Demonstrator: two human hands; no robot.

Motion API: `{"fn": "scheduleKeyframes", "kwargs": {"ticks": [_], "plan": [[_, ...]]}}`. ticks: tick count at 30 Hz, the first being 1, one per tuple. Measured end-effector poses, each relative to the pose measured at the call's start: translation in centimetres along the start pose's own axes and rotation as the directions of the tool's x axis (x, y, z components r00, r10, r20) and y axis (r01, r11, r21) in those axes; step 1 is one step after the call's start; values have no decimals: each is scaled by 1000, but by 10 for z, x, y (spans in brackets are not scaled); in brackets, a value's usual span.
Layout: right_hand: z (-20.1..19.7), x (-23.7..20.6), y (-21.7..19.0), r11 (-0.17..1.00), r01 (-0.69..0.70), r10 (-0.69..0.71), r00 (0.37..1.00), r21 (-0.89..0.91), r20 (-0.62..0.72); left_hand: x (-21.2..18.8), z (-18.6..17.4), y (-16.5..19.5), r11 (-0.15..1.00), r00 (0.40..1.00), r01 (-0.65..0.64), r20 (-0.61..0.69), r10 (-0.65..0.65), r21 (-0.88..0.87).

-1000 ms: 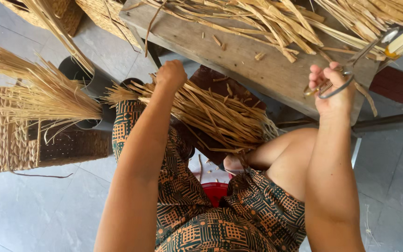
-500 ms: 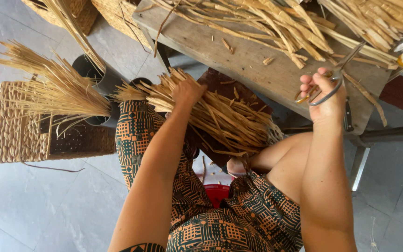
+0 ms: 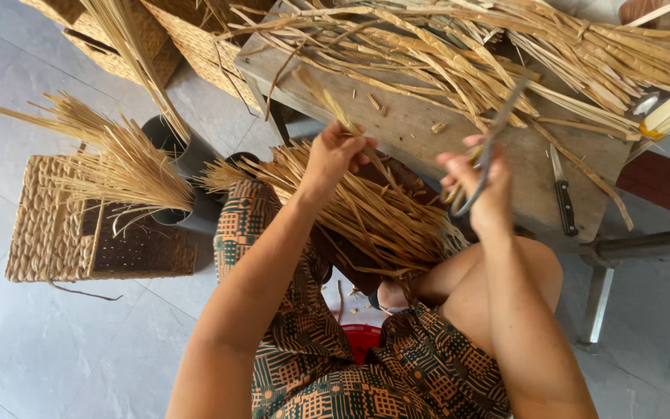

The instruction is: The person sits on a low seat and trims dried plant stalks with scissors, cutting off sections and placing the cut pieces onto a growing pile of stalks beside them. They repeatedly pick up new stalks from the pile, position them on their lap, and snip them to length.

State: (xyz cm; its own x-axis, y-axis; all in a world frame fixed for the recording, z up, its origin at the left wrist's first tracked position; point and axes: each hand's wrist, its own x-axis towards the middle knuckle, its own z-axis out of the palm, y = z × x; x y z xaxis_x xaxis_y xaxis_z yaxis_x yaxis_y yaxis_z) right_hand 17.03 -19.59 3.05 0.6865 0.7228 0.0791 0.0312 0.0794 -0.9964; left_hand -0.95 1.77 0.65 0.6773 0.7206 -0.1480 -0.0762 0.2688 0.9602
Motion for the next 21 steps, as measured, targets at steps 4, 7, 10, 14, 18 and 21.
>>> {"fn": "scheduleKeyframes", "kwargs": {"ticks": [4, 7, 10, 14, 18, 21], "plan": [[48, -28, -1, 994, -84, 62, 960, 69, 273, -38, 15, 21, 993, 981, -104, 158, 111, -48], [60, -38, 1, 992, -121, 100, 930, 39, 353, -52, 22, 28, 987, 966, -153, 202, 159, -45], [57, -39, 5, 991, -132, 123, 921, -2, 370, -60, 25, 33, 975, 970, -182, 140, 199, -128], [52, -41, 13, 976, -211, 219, 903, -63, 371, -59, 21, 44, 926, 943, -327, 6, 334, -190], [40, -38, 7, 991, -109, 130, 922, -77, 364, -69, 8, 52, 938, 939, -344, 3, 344, -30], [22, -39, -8, 995, -28, 63, 913, -93, 402, -76, 2, 55, 951, 951, -307, 57, 304, 43]]}}
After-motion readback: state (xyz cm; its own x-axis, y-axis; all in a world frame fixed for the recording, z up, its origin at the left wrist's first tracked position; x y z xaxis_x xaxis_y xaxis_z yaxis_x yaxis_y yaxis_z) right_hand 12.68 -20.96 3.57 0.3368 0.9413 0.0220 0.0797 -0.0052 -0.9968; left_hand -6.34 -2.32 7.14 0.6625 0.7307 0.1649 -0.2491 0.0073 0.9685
